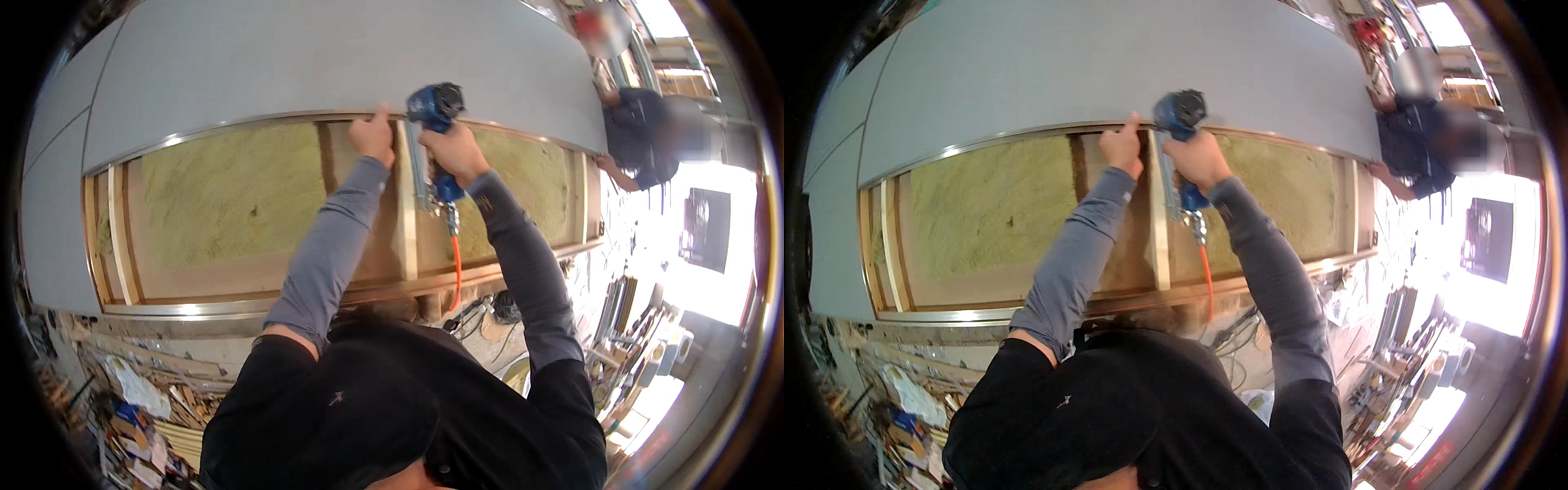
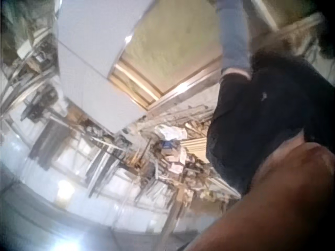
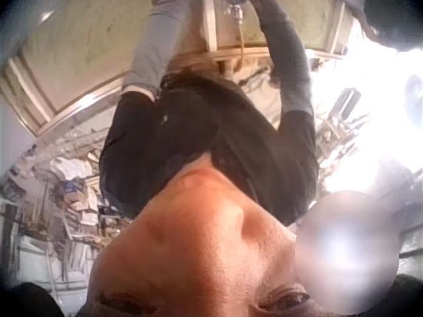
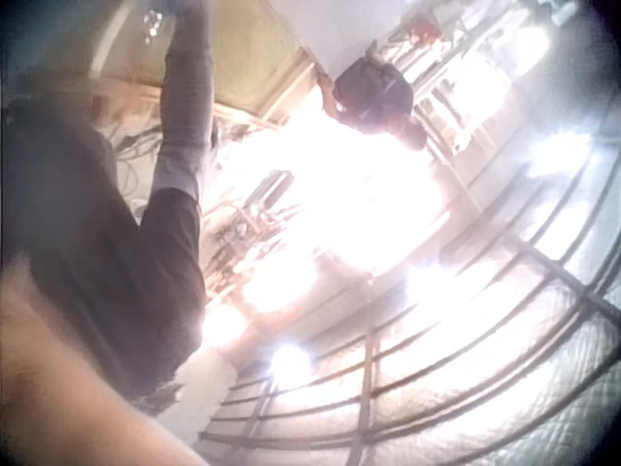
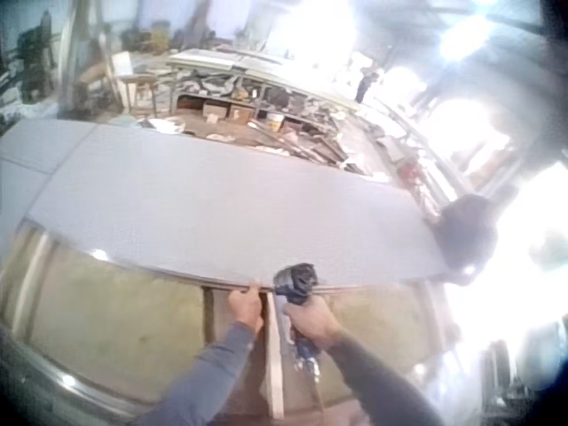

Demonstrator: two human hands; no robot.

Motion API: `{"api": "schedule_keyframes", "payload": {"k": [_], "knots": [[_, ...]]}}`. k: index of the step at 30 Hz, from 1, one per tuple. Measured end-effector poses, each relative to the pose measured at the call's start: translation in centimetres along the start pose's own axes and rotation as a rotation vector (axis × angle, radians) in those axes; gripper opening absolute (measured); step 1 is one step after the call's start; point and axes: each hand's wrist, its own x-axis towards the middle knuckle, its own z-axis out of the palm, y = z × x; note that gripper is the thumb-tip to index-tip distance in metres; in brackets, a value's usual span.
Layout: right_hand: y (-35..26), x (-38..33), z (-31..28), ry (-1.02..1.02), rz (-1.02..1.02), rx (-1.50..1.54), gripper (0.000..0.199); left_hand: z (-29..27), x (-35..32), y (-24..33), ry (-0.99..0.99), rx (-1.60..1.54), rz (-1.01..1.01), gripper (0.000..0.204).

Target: The person positions a long metal trim piece along a wooden frame, then places a large white panel onto the frame. They use a nail gun to fasten the panel and trim, then apply sealant along the trim with a caulking gun. Finally, they use a utility knife to trim excess material from the panel edge.

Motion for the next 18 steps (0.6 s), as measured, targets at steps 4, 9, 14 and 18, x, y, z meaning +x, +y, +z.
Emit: {"api": "schedule_keyframes", "payload": {"k": [4, 9, 14, 18], "knots": [[0.6, -1.0, -1.7, -0.058, 0.067, 0.164, 0.023, -0.5, 2.3, -0.9, -0.131, -0.155, -0.116, 0.035], [5.7, -9.2, -11.4, -0.035, 0.183, 0.301, 0.02, 0.1, -0.1, 1.1, -0.161, -0.056, -0.186, 0.027], [10.2, -19.0, -26.3, 0.136, 0.304, 0.277, 0.018, -1.7, 1.9, -0.1, -0.189, 0.099, -0.129, 0.029], [15.1, -23.5, -38.3, 0.337, 0.282, 0.314, 0.017, 0.6, -2.9, -1.4, 0.12, 0.026, 0.22, 0.022]]}}
